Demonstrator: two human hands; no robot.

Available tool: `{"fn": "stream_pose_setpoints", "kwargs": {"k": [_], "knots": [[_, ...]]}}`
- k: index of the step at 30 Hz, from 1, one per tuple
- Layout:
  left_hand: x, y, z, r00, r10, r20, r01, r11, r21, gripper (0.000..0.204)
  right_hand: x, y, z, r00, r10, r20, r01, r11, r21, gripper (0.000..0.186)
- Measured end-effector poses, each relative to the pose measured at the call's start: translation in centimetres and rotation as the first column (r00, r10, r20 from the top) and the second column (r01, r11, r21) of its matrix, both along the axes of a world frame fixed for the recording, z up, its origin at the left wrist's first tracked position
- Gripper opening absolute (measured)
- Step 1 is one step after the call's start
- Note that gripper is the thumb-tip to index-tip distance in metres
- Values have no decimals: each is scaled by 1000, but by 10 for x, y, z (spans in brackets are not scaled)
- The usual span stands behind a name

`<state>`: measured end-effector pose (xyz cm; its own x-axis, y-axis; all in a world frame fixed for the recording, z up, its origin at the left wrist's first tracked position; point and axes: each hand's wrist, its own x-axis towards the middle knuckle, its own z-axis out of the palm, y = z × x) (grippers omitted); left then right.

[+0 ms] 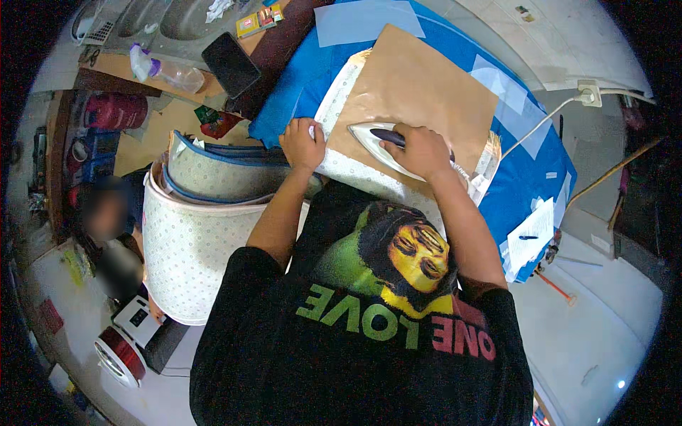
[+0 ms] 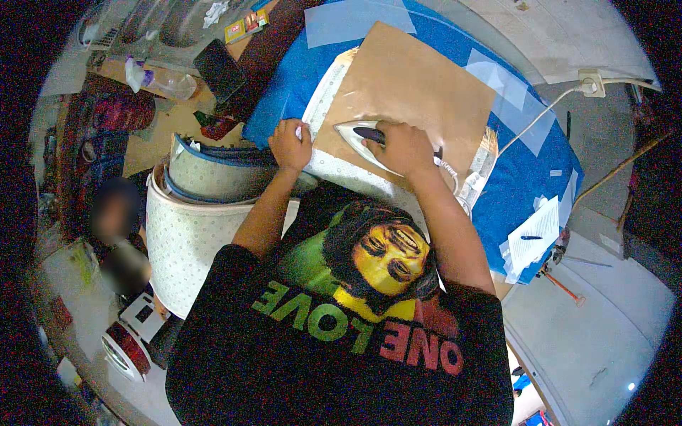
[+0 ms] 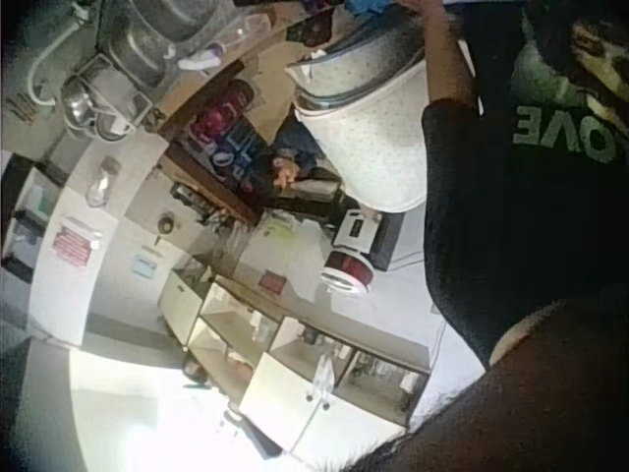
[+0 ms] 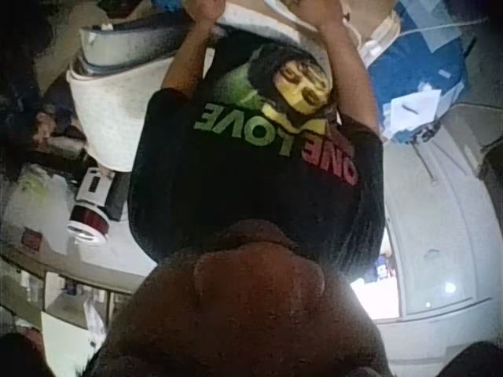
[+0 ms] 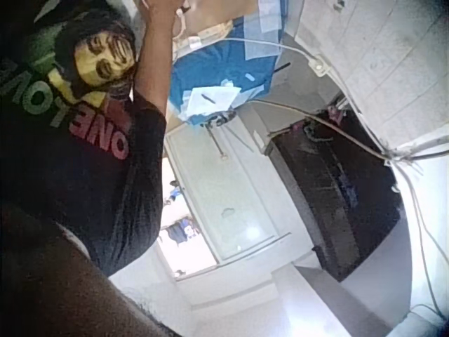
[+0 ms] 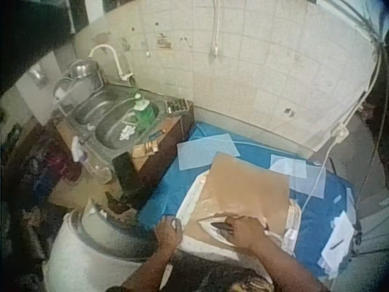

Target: Applying a decal or heat transfer to a fabric item using a hand iron.

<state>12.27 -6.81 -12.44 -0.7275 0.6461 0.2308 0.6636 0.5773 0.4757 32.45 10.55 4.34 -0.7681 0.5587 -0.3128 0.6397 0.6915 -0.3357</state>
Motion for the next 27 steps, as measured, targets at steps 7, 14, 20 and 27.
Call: {"fn": "stream_pose_setpoints", "kwargs": {"k": [7, 14, 20, 27], "knots": [[-4, -2, 0, 996, -19, 90, 18, 1000, 11, 27, -6, 1, -14, 998, 21, 64, -21, 1000, -6, 47], [-5, -4, 16, 987, -63, 146, 89, 979, -181, 76, -14, 9, -3, 983, 64, 174, -43, 992, -122, 52], [-13, 1, 18, 968, -53, 246, 109, 969, -221, 80, -18, 20, -5, 975, 40, 219, 6, 979, -205, 60], [-17, -1, 22, 945, -69, 319, 134, 973, -188, 78, -20, 22, -14, 962, 64, 266, -2, 974, -225, 62]]}}
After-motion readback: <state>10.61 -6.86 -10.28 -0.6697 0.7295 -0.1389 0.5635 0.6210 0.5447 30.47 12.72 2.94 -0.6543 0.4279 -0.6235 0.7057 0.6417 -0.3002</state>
